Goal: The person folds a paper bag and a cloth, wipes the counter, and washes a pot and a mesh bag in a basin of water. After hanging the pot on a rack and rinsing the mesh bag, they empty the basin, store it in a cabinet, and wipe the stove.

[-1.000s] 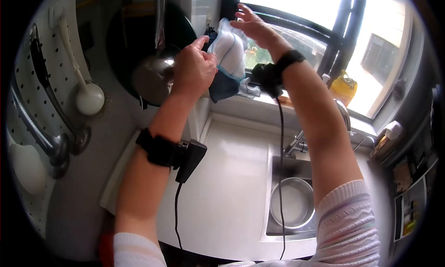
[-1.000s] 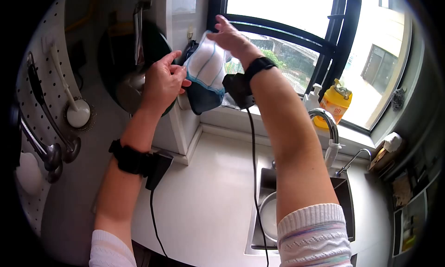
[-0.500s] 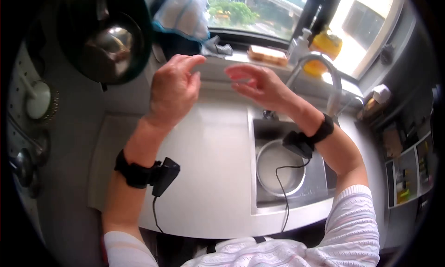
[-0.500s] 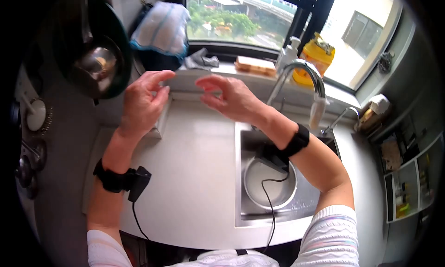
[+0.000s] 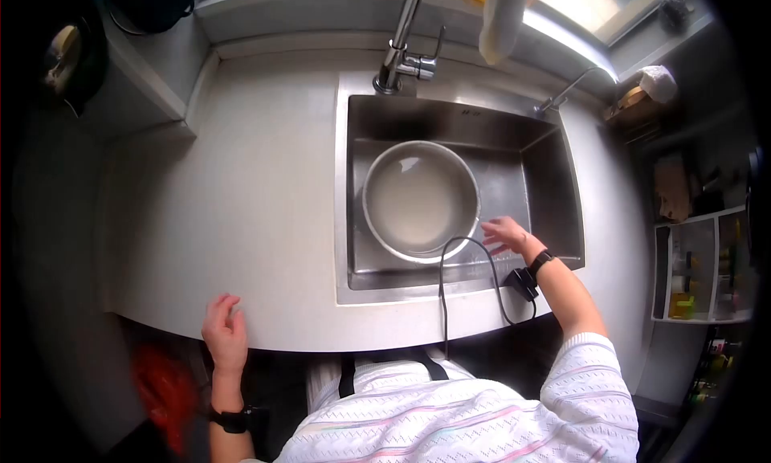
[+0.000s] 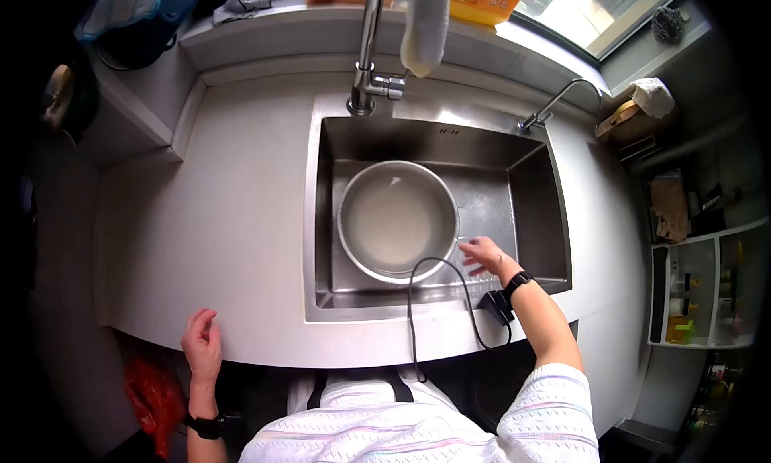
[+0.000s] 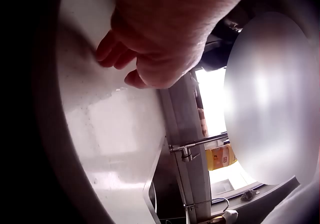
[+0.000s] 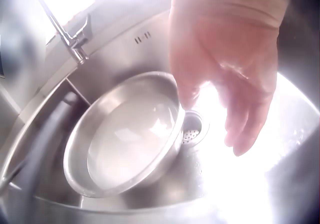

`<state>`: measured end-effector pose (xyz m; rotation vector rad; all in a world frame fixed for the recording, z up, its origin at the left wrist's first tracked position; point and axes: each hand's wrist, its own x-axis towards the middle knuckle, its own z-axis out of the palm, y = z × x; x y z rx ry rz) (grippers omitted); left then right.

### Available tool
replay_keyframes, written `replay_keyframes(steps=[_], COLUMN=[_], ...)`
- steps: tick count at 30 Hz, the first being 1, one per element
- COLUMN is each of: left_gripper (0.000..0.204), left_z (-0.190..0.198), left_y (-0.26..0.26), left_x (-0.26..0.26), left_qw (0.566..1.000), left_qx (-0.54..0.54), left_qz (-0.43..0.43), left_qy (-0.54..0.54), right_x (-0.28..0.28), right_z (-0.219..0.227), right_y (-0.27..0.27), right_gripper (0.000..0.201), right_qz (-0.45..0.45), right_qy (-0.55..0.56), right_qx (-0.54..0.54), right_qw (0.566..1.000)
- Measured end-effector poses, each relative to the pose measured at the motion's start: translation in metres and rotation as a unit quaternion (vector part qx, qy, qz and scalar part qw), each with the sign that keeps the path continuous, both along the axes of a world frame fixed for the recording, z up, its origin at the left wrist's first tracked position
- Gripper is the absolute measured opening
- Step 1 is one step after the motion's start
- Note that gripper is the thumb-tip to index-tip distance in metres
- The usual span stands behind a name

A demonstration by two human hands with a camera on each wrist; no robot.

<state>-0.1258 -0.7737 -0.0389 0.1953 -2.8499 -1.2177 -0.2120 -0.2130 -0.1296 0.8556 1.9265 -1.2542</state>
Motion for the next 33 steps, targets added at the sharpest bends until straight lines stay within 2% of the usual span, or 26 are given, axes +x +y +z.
replay_keyframes(steps=[2,3,5,7,9,13,17,20,24,28,33], left_gripper=[0.023,0.023,0.022,0.023,0.023,0.023,0.023,0.022,0.022,0.023,0.025], left_z=[-0.011,-0.015,-0.023,-0.028,-0.034,-0.029,-0.016,-0.018,-0.016,-0.02,-0.02], left_y=[0.011,0.018,0.032,0.041,0.047,0.068,0.111,0.13,0.15,0.156,0.139], left_x=[0.021,0.026,0.033,0.039,0.041,0.04,0.025,0.014,0.003,0.0,0.016], left_qw=[0.998,0.998,0.986,0.987,0.978,0.987,0.987,0.985,0.981,0.979,0.979], left_qx=[-0.038,-0.038,-0.144,-0.142,-0.186,-0.142,-0.108,-0.078,-0.052,-0.057,-0.114], left_qz=[0.051,0.053,0.021,0.019,0.031,0.013,-0.081,-0.116,-0.148,-0.153,-0.14], left_qy=[0.008,0.001,0.087,0.066,0.092,0.074,0.092,0.102,0.11,0.122,0.097], right_x=[-0.01,-0.016,-0.028,-0.035,-0.039,-0.044,-0.035,0.004,0.069,0.082,0.023], right_z=[-0.029,-0.025,-0.019,-0.023,-0.015,0.024,0.098,0.165,0.216,0.213,0.142], right_y=[0.0,-0.011,-0.019,-0.012,-0.004,0.009,0.037,0.058,0.086,0.094,0.051], right_gripper=[0.045,0.04,0.04,0.041,0.042,0.05,0.046,0.047,0.041,0.04,0.042], right_qz=[-0.033,-0.039,-0.003,0.05,0.078,0.085,0.114,0.108,0.138,0.161,0.187], right_qy=[-0.01,0.008,0.005,-0.013,-0.019,0.014,0.075,0.107,0.089,0.044,0.027], right_qx=[-0.091,-0.108,-0.118,-0.098,-0.096,-0.011,0.017,0.027,0.086,0.11,0.028], right_qw=[0.995,0.993,0.993,0.994,0.992,0.996,0.991,0.988,0.983,0.98,0.982])
